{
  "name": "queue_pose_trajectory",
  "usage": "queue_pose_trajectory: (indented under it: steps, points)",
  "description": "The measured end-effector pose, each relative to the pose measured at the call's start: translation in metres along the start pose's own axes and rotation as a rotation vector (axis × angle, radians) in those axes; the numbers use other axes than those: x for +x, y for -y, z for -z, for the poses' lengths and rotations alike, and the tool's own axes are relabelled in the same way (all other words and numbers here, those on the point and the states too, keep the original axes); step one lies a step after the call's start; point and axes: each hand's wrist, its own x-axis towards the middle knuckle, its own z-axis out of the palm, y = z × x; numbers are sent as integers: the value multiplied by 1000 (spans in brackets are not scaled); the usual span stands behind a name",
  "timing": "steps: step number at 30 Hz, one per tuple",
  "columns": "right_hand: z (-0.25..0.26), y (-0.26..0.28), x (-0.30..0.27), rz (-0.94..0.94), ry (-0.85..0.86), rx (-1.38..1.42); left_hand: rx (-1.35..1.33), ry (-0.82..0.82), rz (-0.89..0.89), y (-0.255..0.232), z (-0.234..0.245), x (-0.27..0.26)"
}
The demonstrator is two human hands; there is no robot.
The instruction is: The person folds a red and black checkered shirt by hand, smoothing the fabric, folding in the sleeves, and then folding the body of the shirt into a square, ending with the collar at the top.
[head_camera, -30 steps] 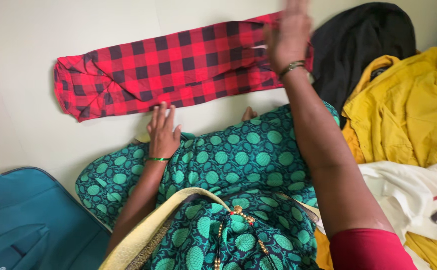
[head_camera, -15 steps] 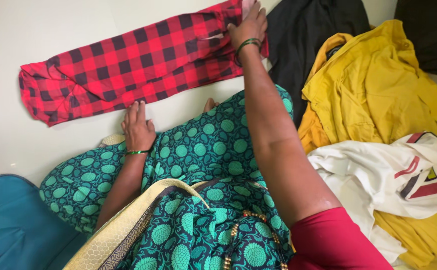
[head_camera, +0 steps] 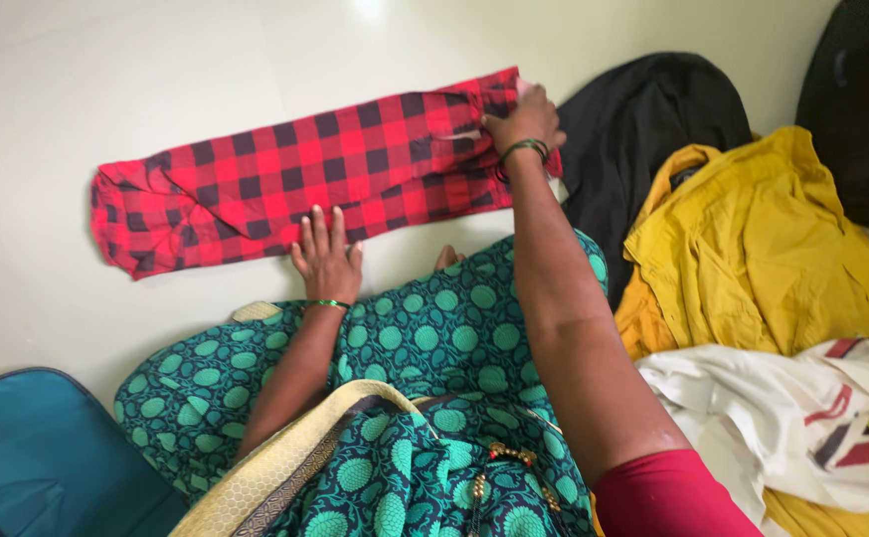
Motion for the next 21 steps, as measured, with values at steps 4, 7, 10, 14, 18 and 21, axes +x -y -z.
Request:
queue_pose_trajectory:
  steps: [4,7,10,14,18,21]
  points:
    - [8,1,-7,-53,-12,40,9,19,25,-1,-4,-3]
    - [-2,-6,2,-101,35,57,-11,56,46,-2,-4,-1]
    - [-11,-21,13,27,85,169,-9,92,65,0,-4,0]
    - [-16,-27,19,154,144,118,0,60,61,0,-5,0]
    - [-31,-40,34,316,166,356,-49,58,74,-7,1,-2]
    - [-34,-53,53,436,156,37,-131,11,84,-18,14,1]
